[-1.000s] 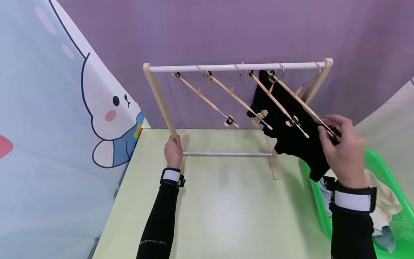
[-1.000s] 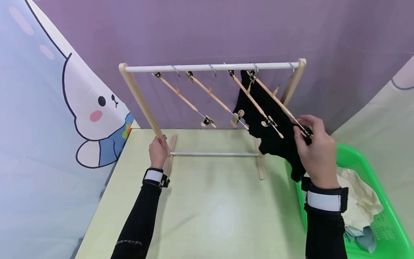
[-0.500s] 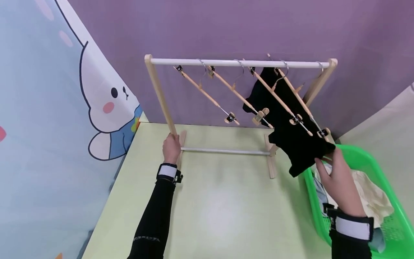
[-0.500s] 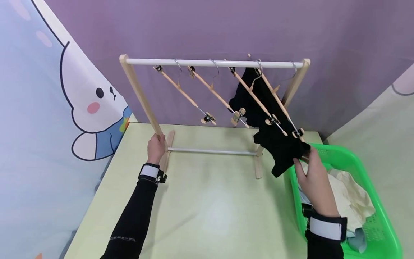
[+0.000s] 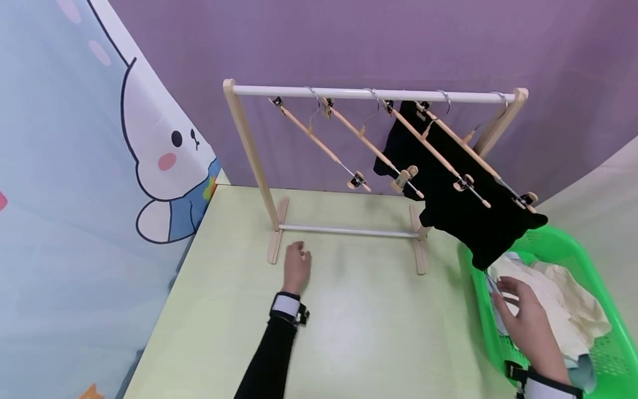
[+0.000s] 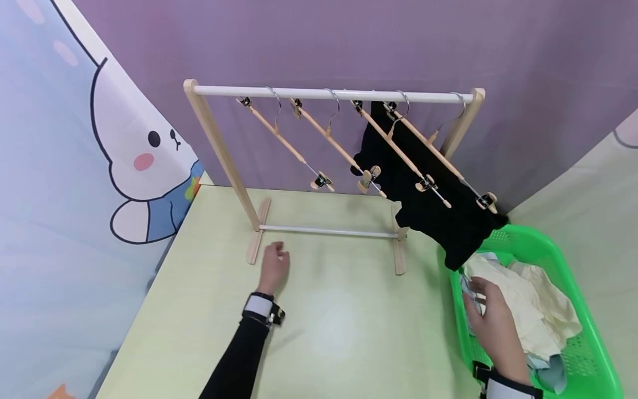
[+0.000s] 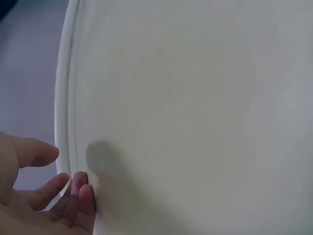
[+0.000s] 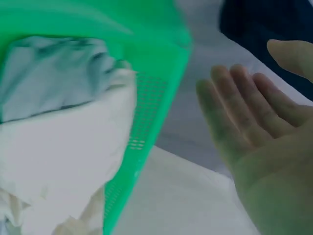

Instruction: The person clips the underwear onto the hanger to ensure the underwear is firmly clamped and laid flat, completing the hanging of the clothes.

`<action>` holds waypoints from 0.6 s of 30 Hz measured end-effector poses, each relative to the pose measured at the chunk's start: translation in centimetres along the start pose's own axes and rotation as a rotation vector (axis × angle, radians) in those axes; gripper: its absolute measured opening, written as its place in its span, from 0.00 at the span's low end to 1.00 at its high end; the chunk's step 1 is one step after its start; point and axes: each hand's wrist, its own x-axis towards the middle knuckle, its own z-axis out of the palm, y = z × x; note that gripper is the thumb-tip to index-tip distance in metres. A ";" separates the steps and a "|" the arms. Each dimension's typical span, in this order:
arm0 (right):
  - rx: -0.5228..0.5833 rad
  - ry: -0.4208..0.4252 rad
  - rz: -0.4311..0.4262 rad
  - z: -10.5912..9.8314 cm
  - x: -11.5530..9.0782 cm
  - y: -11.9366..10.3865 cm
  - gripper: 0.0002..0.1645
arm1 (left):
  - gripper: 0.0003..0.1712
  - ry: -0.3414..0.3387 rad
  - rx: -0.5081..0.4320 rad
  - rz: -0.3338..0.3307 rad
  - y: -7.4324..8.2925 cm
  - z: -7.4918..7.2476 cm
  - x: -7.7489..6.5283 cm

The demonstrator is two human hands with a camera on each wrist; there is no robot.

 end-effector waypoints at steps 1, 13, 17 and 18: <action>-0.009 -0.018 0.017 0.0 -0.3 0.2 0.24 | 0.23 -0.028 0.001 0.017 0.2 1.0 -0.8; -0.142 -0.139 0.145 -4.0 -1.5 4.4 0.29 | 0.22 -0.320 0.131 0.150 7.4 12.6 -8.4; -0.235 -0.152 0.193 -5.6 -1.8 5.5 0.30 | 0.25 -0.455 0.236 0.137 11.4 15.8 -10.8; -0.256 -0.161 0.204 -5.9 -1.7 5.7 0.31 | 0.26 -0.489 0.245 0.126 12.4 16.3 -11.4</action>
